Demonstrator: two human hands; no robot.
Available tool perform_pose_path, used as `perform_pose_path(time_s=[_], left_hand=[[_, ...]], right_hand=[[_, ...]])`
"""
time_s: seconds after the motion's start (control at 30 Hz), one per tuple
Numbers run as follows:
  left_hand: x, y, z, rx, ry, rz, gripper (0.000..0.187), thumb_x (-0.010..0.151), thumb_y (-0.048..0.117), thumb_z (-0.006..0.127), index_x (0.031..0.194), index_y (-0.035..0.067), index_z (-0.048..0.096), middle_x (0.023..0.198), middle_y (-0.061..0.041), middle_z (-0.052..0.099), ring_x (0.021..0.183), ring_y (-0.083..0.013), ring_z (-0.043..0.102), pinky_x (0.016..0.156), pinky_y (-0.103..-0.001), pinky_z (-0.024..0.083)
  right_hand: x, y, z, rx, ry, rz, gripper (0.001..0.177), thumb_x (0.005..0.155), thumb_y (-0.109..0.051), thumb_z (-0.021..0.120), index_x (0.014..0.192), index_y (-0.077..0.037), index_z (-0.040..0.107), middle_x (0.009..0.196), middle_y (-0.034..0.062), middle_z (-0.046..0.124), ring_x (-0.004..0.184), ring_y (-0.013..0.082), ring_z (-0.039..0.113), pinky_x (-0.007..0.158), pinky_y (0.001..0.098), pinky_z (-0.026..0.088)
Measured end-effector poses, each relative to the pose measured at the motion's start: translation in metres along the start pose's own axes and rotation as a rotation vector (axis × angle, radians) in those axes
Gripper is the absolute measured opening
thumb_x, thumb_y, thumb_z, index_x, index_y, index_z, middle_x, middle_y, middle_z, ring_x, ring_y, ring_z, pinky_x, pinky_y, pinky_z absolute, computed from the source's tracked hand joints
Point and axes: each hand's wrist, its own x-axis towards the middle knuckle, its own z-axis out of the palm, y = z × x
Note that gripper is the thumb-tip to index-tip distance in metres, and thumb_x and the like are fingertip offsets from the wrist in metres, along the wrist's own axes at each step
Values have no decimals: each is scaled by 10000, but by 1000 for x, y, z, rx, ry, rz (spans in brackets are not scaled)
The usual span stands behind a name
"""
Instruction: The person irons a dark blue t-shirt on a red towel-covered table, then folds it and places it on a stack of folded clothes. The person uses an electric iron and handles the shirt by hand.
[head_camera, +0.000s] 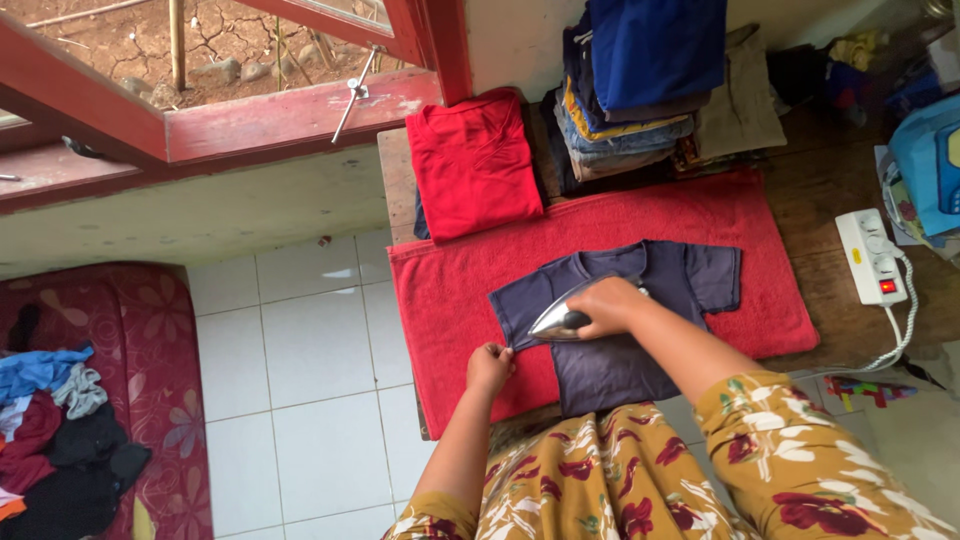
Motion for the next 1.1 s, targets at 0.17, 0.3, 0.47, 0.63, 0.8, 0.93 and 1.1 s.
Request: perform_pose_path(time_s=[0.17, 0.3, 0.47, 0.63, 0.8, 0.93, 1.1], left_hand=[[14, -7, 7, -120, -30, 3, 184, 986, 200, 642, 884, 52, 681, 683, -63, 707, 581, -141, 649, 555, -305, 521], [14, -14, 8, -137, -38, 0, 188, 994, 186, 633, 881, 42, 674, 680, -61, 702, 582, -135, 649, 557, -295, 527], [16, -13, 8, -166, -25, 34, 182, 988, 181, 650, 875, 39, 668, 676, -58, 694, 576, -134, 649, 552, -295, 534], [15, -13, 8, -147, -25, 21, 177, 988, 174, 644, 880, 36, 666, 680, -61, 699, 576, -135, 649, 541, -303, 520], [16, -14, 8, -154, -17, 4, 159, 983, 167, 655, 888, 40, 663, 686, -61, 699, 584, -133, 666, 548, -296, 540], [15, -14, 7, -142, -29, 20, 184, 989, 174, 657, 886, 23, 666, 690, -69, 702, 589, -142, 666, 551, -301, 539], [15, -13, 8, -160, -5, 11, 154, 977, 154, 657, 890, 28, 666, 700, -63, 702, 604, -132, 684, 565, -298, 568]], right_hand=[[-7, 19, -10, -55, -32, -20, 368, 685, -430, 777, 949, -182, 714, 821, 127, 737, 800, 360, 712, 701, 502, 548], [6, 0, 2, -88, -46, -65, 407, 692, -448, 803, 967, -165, 705, 844, 142, 733, 812, 364, 713, 699, 501, 550], [20, -16, 13, -35, 36, -31, 448, 699, -462, 811, 977, -133, 690, 856, 156, 736, 829, 381, 709, 719, 509, 546], [13, -4, 8, -59, -55, -87, 406, 700, -431, 780, 980, -152, 688, 842, 148, 740, 818, 363, 717, 711, 503, 556], [19, -20, 19, 15, 177, 190, 367, 745, -471, 761, 936, -163, 707, 835, 136, 746, 776, 359, 719, 693, 497, 564], [23, -24, 23, 48, 162, 11, 407, 728, -504, 766, 930, -156, 706, 834, 135, 746, 760, 358, 722, 669, 497, 568], [31, -24, 24, 78, 253, 229, 394, 773, -522, 736, 945, -169, 705, 840, 137, 749, 789, 352, 725, 705, 491, 569]])
